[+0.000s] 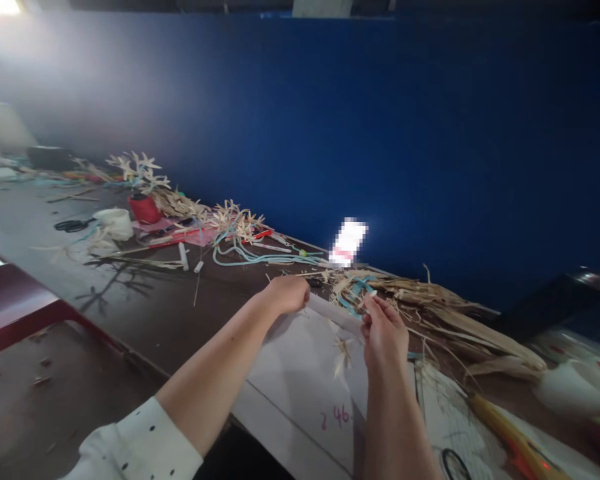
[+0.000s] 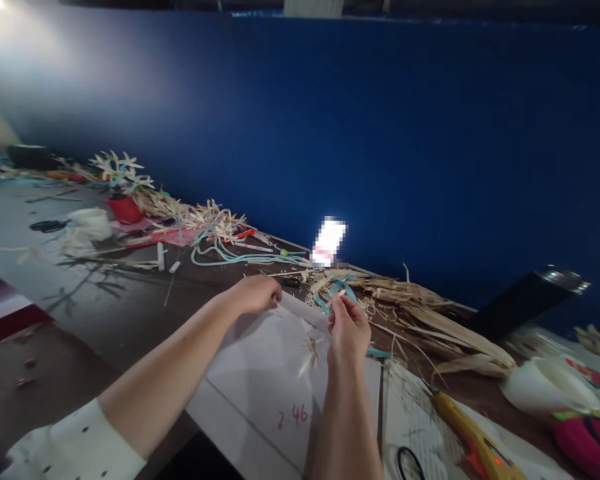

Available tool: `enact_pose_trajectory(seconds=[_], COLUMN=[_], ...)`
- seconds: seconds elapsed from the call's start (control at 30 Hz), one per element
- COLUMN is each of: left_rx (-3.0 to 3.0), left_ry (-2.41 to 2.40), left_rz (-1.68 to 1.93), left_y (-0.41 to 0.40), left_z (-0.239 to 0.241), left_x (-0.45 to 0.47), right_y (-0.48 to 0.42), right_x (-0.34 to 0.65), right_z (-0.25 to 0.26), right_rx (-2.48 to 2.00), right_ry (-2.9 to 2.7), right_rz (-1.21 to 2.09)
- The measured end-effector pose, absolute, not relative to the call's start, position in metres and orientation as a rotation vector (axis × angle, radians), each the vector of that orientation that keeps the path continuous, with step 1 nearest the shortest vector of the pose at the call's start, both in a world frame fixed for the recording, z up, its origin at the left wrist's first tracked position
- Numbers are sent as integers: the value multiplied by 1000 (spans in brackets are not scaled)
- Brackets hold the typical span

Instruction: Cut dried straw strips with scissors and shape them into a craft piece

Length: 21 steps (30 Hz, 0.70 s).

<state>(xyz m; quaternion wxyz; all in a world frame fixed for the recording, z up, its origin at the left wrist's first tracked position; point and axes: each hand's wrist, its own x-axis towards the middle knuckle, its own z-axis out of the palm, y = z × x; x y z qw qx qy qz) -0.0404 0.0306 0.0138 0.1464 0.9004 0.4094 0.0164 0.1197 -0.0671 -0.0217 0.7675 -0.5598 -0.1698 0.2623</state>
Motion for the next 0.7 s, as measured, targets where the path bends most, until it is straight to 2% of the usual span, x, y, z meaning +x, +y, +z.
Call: enact_pose_trajectory(seconds=[0.2,0.37,0.43,0.7], left_rx=[2542,2544,2475,2440], left_ry=[1225,1302,1342,1557], left_rz=[113,718,821,302], left_y=[23,16,21,80], left_z=[17,16,14,9], left_x=[-54,-57,-51,-6], right_y=[-67,-68,-67,-63], right_x=[118,115,112,104], right_z=[-22,-23,-24,-29], right_rx=[-1233,-1255,-1283,-1393], right_ry=[-406,-434,-468,-688], right_rz=[601,673,693,652])
